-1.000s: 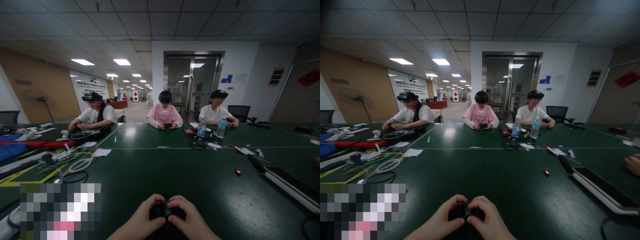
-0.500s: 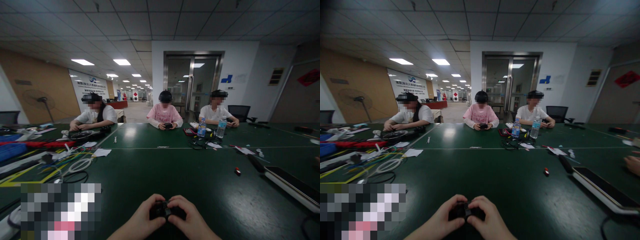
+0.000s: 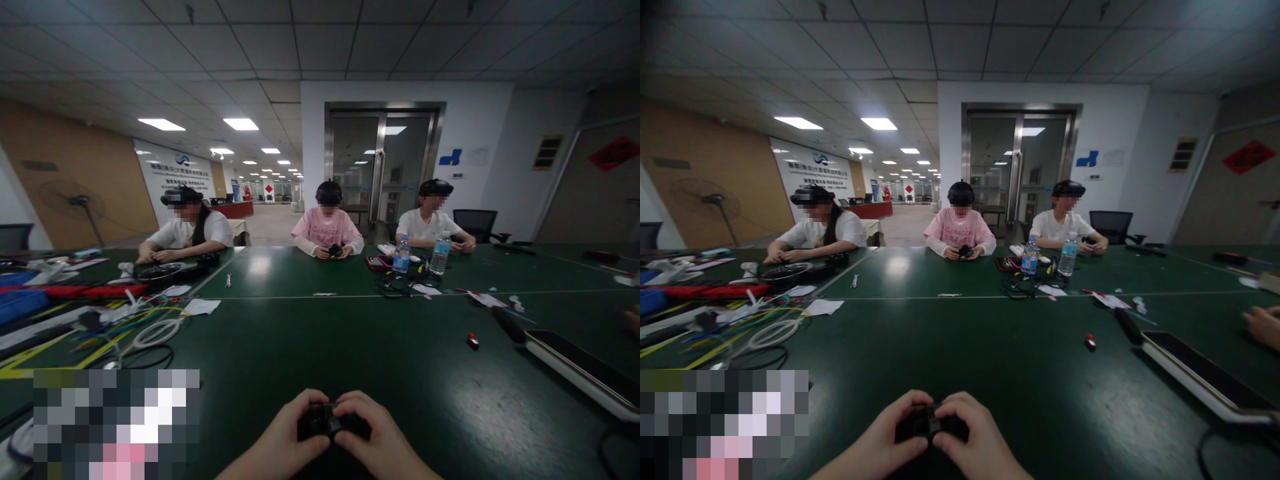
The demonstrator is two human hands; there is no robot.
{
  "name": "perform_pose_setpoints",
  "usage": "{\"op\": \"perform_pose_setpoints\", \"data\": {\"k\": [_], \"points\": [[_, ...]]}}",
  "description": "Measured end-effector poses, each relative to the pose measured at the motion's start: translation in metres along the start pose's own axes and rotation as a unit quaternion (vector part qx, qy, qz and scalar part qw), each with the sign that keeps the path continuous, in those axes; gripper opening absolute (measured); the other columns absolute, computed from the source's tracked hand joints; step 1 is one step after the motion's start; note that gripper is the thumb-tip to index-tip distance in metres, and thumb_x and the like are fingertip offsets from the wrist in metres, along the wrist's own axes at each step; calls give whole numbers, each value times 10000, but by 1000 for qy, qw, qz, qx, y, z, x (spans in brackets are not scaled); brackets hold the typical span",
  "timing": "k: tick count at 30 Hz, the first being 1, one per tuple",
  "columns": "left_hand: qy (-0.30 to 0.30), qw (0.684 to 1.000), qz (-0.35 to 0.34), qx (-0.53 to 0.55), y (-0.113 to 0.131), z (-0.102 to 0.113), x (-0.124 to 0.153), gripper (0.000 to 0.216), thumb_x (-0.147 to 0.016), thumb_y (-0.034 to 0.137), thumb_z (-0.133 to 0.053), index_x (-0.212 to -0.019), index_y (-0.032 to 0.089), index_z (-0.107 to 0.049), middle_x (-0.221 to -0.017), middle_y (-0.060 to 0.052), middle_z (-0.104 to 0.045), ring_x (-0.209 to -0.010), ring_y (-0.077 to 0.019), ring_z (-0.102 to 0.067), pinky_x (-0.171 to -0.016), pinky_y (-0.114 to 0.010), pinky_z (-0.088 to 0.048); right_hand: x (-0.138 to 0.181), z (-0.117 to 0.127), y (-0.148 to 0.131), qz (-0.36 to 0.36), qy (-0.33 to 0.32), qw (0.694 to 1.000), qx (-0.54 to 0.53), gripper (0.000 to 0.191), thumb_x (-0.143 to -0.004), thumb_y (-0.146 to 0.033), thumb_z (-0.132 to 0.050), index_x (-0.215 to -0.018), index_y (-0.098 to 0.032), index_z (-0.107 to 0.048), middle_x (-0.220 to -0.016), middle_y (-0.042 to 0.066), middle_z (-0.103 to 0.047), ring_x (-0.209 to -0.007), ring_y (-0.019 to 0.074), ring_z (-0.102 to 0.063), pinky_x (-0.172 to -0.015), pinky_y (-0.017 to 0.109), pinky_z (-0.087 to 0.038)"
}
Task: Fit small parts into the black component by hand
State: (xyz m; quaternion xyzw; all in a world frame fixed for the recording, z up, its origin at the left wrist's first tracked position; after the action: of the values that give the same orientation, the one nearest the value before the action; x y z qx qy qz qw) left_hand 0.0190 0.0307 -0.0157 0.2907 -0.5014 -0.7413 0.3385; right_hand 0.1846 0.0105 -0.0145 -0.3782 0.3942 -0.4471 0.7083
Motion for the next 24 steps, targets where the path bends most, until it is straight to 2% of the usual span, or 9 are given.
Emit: {"op": "perform_pose_setpoints", "data": {"k": [12, 24], "points": [[-1, 1000, 21, 6, 2, 0, 0, 397, -695, 91, -615, -1070, 180, -523, -1020, -41, -610, -968, -226, -574, -842, -339, -436, 0, 1, -2, 1, -1, 1000, 1, 221, -719, -121, -659, -906, -239, -660, -1007, 29, -633, -958, 203, -609, -856, 316, -470], [-1, 1000, 6, -12, -2, 1, -1, 407, -694, 100, -630, -1081, 170, -529, -1024, -57, -606, -964, -235, -571, -828, -340, -439, 0, 0, -3, 16, 2, 1000, 2, 201, -728, -138, -657, -908, -226, -659, -995, 40, -633, -945, 202, -612, -835, 313, -476]]}}
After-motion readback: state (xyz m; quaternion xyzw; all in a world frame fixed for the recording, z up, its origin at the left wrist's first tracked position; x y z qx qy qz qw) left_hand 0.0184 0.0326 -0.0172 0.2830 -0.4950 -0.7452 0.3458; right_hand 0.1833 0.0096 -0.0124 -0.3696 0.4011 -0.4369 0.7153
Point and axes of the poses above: each hand's wrist, its own x-axis away from the middle knuckle, its own z-axis out of the back of the hand, y = z × x, the point moved 4 cm from there along -x, towards the middle knuckle
